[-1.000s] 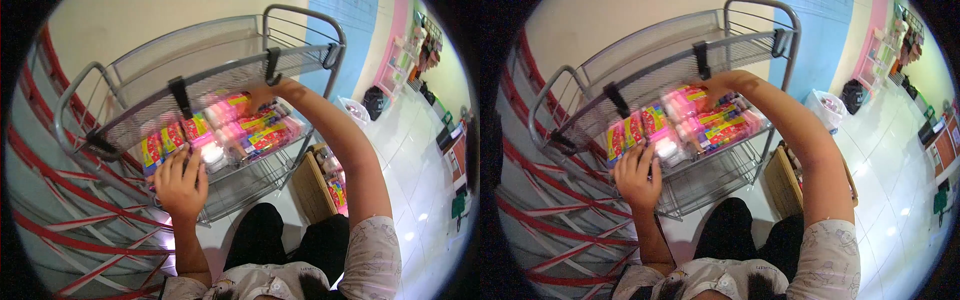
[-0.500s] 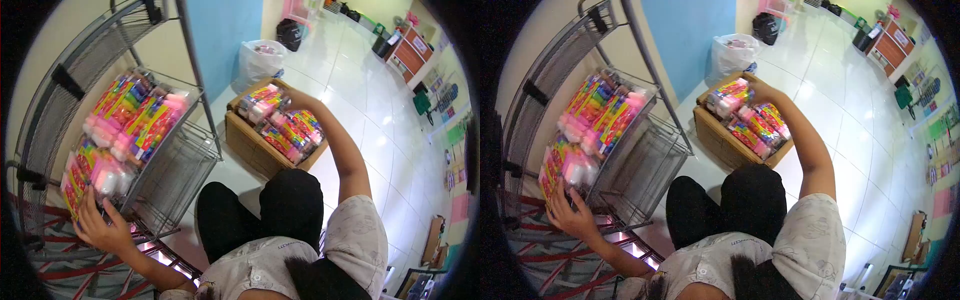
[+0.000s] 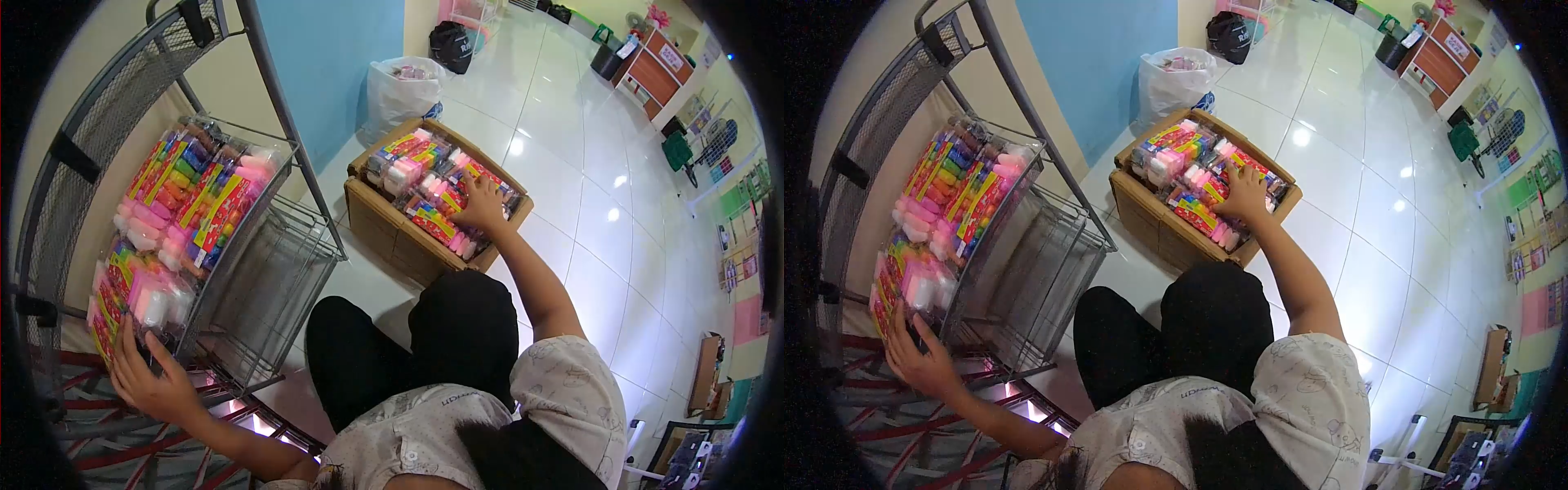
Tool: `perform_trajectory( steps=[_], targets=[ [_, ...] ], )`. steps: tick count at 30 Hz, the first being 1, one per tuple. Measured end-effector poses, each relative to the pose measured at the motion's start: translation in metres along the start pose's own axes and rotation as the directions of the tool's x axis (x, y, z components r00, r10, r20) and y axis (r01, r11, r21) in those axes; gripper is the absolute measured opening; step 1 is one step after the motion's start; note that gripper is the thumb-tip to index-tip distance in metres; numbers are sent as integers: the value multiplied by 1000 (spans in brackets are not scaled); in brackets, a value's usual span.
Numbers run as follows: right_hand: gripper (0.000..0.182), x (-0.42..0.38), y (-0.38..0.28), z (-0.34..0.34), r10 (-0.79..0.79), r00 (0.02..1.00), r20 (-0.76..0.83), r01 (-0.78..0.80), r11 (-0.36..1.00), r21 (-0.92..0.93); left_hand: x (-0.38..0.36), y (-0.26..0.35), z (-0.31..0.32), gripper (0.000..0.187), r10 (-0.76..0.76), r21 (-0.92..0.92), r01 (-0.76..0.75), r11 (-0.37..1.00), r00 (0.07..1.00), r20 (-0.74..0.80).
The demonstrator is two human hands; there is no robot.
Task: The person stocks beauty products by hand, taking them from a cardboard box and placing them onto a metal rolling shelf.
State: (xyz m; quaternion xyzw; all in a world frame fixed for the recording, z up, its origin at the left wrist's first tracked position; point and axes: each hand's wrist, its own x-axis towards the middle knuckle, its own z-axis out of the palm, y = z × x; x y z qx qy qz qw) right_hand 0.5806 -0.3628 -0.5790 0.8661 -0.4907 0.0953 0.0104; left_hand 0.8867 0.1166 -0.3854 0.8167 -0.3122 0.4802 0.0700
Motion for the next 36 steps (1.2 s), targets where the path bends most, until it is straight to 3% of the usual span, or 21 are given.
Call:
perform_trajectory(
  steps=[6,9,12,13,14,15,16,17,18,19,20,23,26,28,29,32,33,36],
  targets=[
    [123,14,-9,-7,19,991,131,-11,998,-59,2,4,-4,30,-4,-53,3,999,1000,-29],
    [128,20,-9,7,78,976,202,-83,996,15,2,3,-3,30,-22,-90,20,996,999,-31],
    [133,35,6,-9,-27,933,359,-32,987,160,0,5,-7,31,-31,-100,30,995,999,-15],
    [132,37,5,-13,-72,989,130,61,994,90,1,4,-7,31,-32,-107,31,994,999,-14],
    [128,47,15,-29,-185,964,193,79,888,453,0,4,-7,31,-35,-113,33,993,999,-14],
    [124,53,15,-66,-315,926,208,54,656,752,0,4,-8,31,-41,-116,39,992,999,-13],
    [114,58,21,-86,-387,882,269,-87,426,900,0,4,-10,31,-39,-118,38,992,999,-8],
    [111,51,11,-128,-430,858,280,-87,415,906,0,4,-10,32,-37,-125,36,992,999,-5],
    [111,54,7,-156,-512,844,161,142,503,853,0,5,-10,32,-40,-113,39,993,999,-8],
    [111,35,-18,-202,-531,825,192,138,520,843,0,5,-9,31,-44,-101,43,994,999,-11],
    [110,22,-40,-237,-595,788,156,243,533,810,-1,6,-8,31,-53,-87,51,995,999,-15],
    [110,-2,-110,-291,-809,585,58,556,452,697,1,8,-10,32,-67,-122,66,990,998,-2],
    [113,-23,-187,-316,-924,370,100,815,374,442,1,5,-11,33,-66,-154,65,986,998,-4],
    [118,-20,-228,-299,-986,168,-12,895,147,422,-1,6,-13,33,-95,-163,94,982,995,-2],
    [112,-23,-245,-299,-992,118,-38,923,95,373,0,7,-13,33,-110,-176,108,978,994,-5],
    [114,-15,-294,-293,-999,31,-36,976,22,214,0,6,-14,32,-113,-197,110,974,994,-3],
    [116,-14,-309,-302,-996,69,64,967,82,242,0,6,-14,32,-106,-201,104,974,994,-3],
    [119,12,-341,-294,-999,-3,-42,999,-5,54,1,7,-16,32,-115,-213,112,971,993,-2]
  ],
)
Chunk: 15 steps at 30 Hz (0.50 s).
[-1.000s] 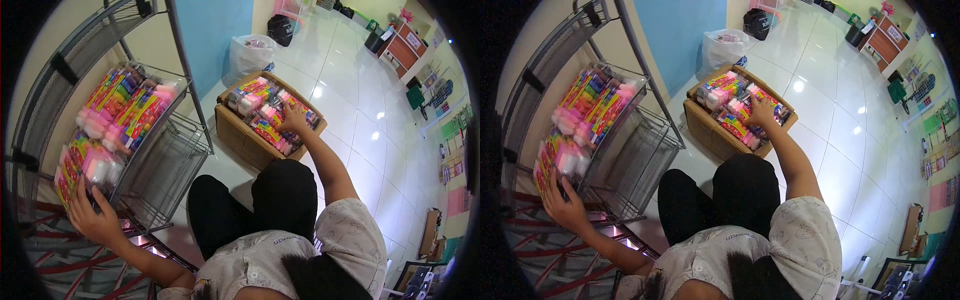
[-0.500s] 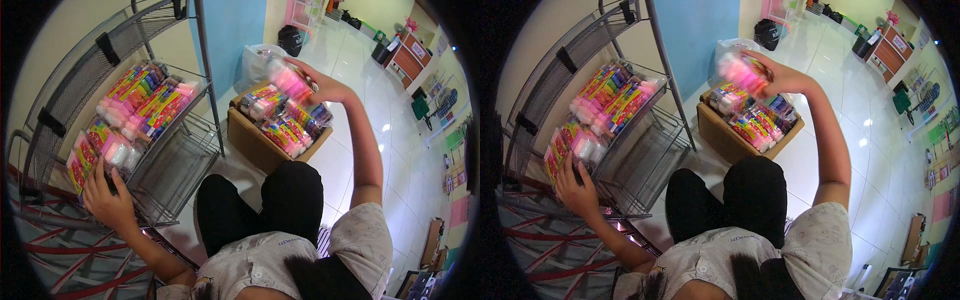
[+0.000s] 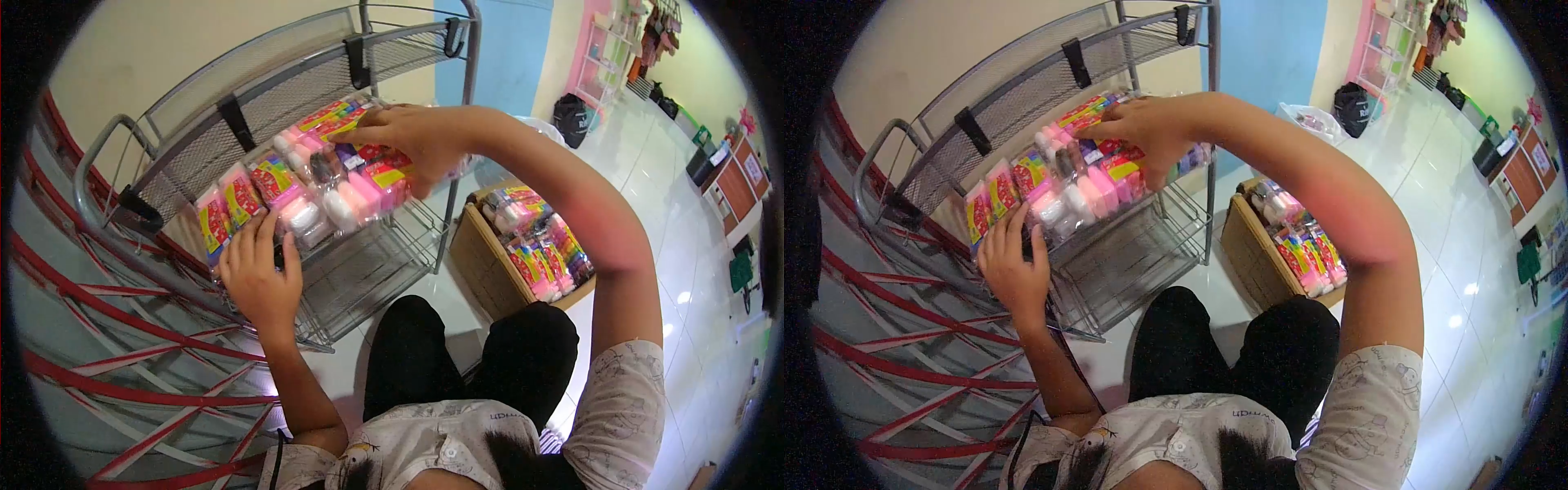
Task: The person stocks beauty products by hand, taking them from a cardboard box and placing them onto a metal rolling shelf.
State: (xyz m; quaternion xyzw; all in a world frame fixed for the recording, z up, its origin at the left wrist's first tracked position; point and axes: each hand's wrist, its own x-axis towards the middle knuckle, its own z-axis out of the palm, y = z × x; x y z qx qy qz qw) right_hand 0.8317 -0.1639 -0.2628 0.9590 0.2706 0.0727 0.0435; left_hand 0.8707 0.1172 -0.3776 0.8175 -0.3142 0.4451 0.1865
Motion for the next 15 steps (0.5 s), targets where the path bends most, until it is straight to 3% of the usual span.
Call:
perform_trajectory(
  steps=[1,6,11,15],
  targets=[
    [119,7,0,-12,74,985,153,-91,989,113,0,0,0,32,1,-4,-1,1000,1000,-5],
    [125,45,32,37,34,965,261,-33,999,-8,0,-1,0,32,-2,3,2,1000,1000,-16],
    [113,28,32,30,-51,993,105,20,960,279,-2,-2,2,34,-34,-10,33,999,999,-15],
    [100,20,42,59,6,1000,10,-8,978,210,-2,0,1,35,-36,-7,36,999,999,4]
  ],
)
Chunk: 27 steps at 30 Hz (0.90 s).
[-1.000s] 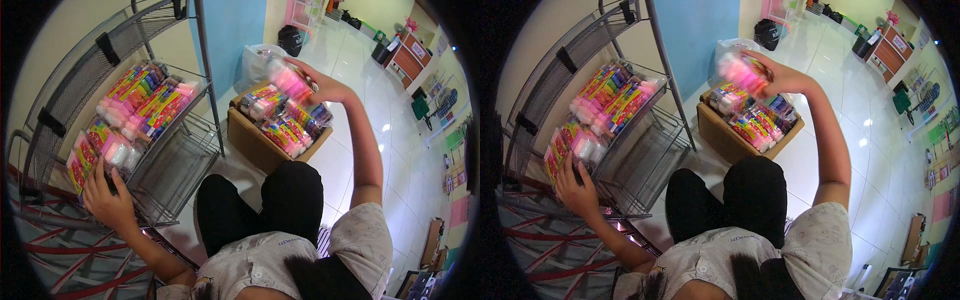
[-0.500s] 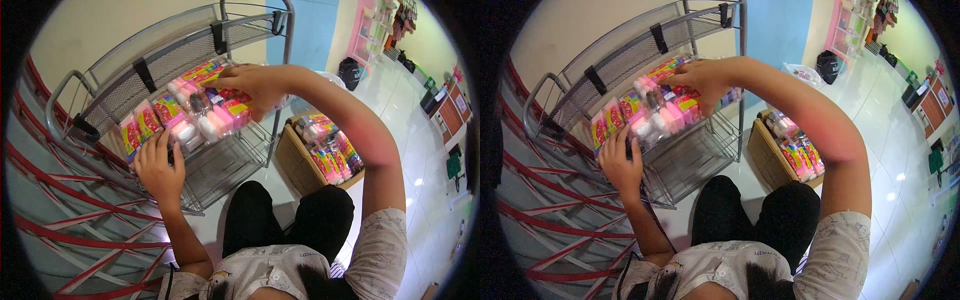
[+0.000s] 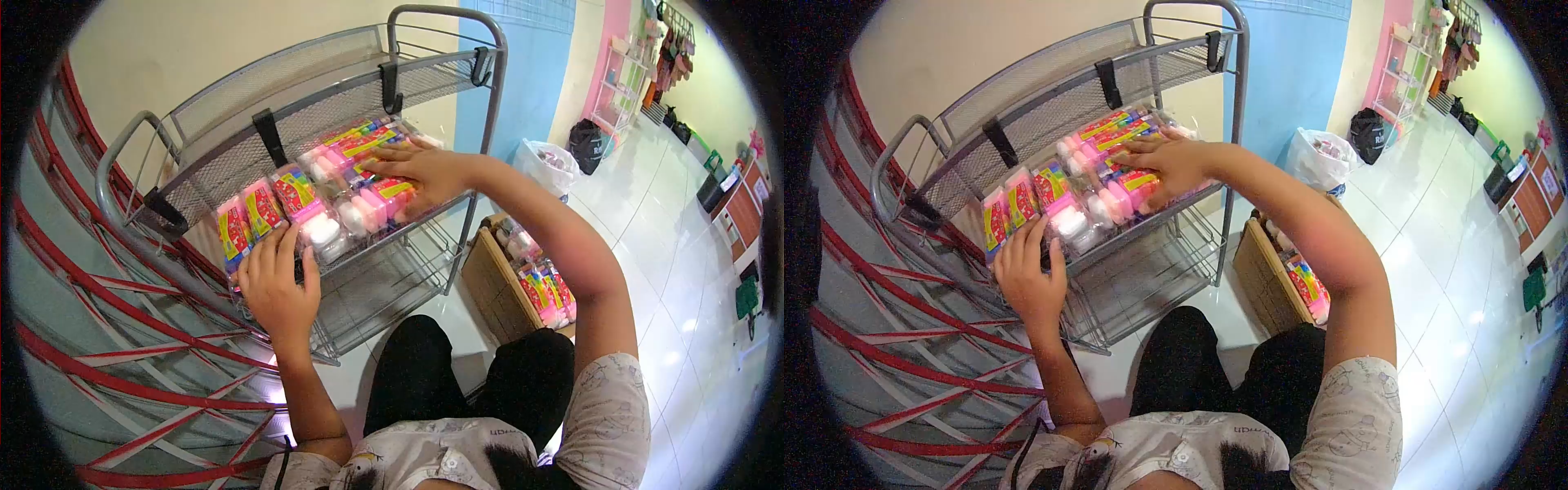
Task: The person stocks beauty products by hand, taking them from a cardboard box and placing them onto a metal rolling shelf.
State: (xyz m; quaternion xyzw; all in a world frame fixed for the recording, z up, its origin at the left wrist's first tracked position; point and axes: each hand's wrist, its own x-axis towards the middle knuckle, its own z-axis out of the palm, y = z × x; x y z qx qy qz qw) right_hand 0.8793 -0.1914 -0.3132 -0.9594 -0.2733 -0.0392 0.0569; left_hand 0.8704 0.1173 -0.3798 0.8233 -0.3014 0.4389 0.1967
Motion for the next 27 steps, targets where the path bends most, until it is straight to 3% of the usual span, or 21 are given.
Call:
perform_trajectory(
  steps=[2,5,6,9,10,11,13,15,17,20,23,24,27],
  targets=[
    [94,-15,-13,4,-32,993,-111,21,995,-100,-2,0,0,37,2,19,-2,1000,1000,10],
    [92,-45,-37,-5,33,951,-306,-38,999,-11,-3,-1,1,38,24,36,-25,999,1000,14],
    [81,-61,-42,-7,56,910,-410,-79,996,-39,-2,-2,0,38,27,45,-28,999,999,21],
    [57,-133,-23,-2,253,859,-444,-160,958,236,-2,1,-3,38,60,17,-60,998,998,-2],
    [53,-168,-3,15,436,764,-475,-352,899,259,-2,1,-11,39,70,-24,-71,997,997,-25],
    [49,-223,16,49,619,616,-487,-558,779,285,-5,1,-20,41,0,-452,-19,892,999,-42],
    [53,-286,42,121,824,386,-415,-819,513,257,-11,-3,-23,33,-36,-729,-7,685,998,-43],
    [71,-332,39,180,945,317,-79,-943,323,76,-17,3,-19,29,-32,-725,-41,687,996,-87],
    [79,-338,11,213,976,151,154,-988,144,53,-17,10,-12,26,-12,-699,-80,711,992,-127],
    [76,-340,-19,268,980,92,-175,-989,110,96,-18,22,-2,21,58,-626,-151,765,984,-166],
    [73,-342,-23,271,996,-10,-93,-960,16,278,-21,29,3,19,143,-572,-217,791,975,-171],
    [63,-347,-22,271,971,74,-227,-944,142,297,-21,32,4,19,159,-570,-223,791,974,-160],
    [56,-376,2,262,981,175,-82,-839,192,510,-22,36,5,19,222,-559,-256,789,966,-129]
  ],
)
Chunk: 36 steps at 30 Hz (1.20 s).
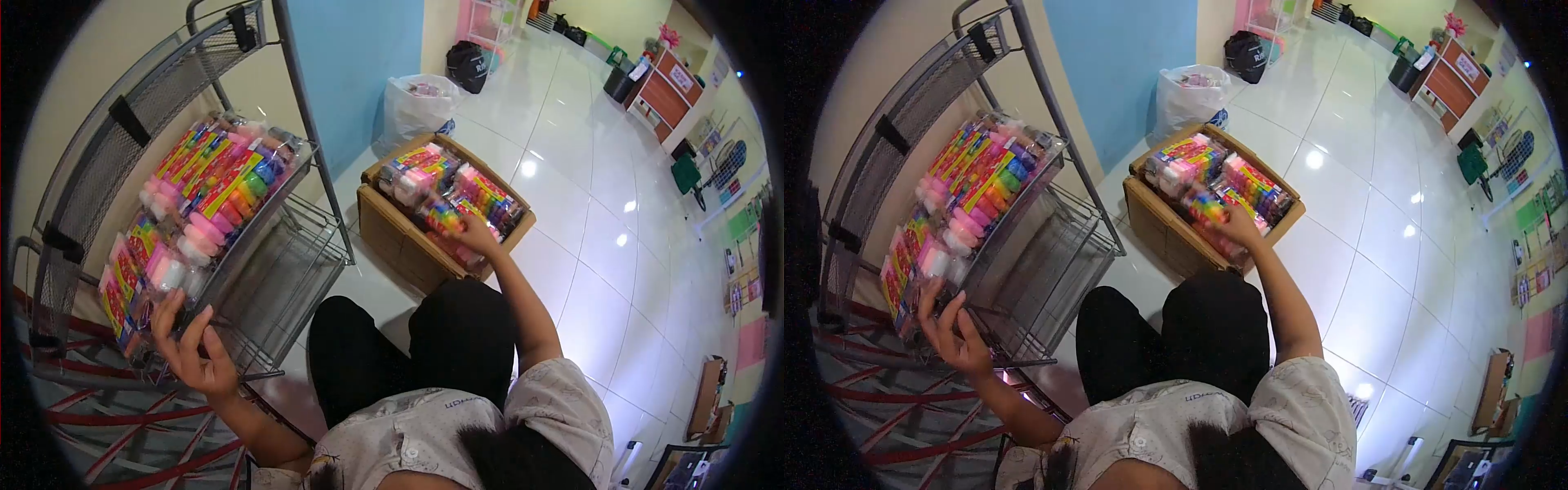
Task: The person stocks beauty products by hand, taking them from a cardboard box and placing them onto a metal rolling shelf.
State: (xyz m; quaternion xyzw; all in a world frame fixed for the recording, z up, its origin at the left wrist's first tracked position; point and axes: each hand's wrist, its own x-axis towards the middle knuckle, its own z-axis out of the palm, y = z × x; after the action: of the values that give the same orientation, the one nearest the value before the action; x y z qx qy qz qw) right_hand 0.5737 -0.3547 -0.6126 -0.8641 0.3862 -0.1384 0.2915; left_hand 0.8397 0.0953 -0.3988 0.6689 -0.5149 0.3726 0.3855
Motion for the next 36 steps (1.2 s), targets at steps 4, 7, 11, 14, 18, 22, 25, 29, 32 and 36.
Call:
perform_trajectory(
  steps=[4,7,11,14,18,22,25,29,32,36],
  targets=[
    [58,9,23,-33,124,992,17,-121,987,-107,-5,-3,-2,20,-1,-53,3,999,1000,24],
    [65,5,32,-15,142,990,0,-140,980,-142,-8,-4,-3,20,-35,-70,37,997,999,28],
    [74,6,12,-8,163,983,89,-153,983,-105,-9,0,0,20,-66,-59,68,996,997,40],
    [79,6,30,2,82,997,-7,-82,980,-180,-6,6,6,20,-65,-74,70,995,996,66],
    [90,19,28,0,175,964,199,-146,978,-149,-3,10,12,20,-56,-129,68,989,994,95],
    [100,3,4,25,317,937,143,-295,943,-155,-3,12,13,19,-75,-176,102,979,986,152],
    [90,6,-3,15,300,940,161,-281,951,-130,-4,12,13,19,-105,-191,142,971,975,194],
    [79,-1,-10,11,276,953,127,-263,959,-106,-3,12,11,19,-99,-203,143,969,973,211],
    [72,-7,-6,0,219,976,-10,-219,975,35,-6,10,9,19,-113,-199,157,967,970,216],
    [58,-29,-25,-63,283,959,4,-206,691,693,-7,11,11,18,-138,-239,203,949,954,265]
  ],
)
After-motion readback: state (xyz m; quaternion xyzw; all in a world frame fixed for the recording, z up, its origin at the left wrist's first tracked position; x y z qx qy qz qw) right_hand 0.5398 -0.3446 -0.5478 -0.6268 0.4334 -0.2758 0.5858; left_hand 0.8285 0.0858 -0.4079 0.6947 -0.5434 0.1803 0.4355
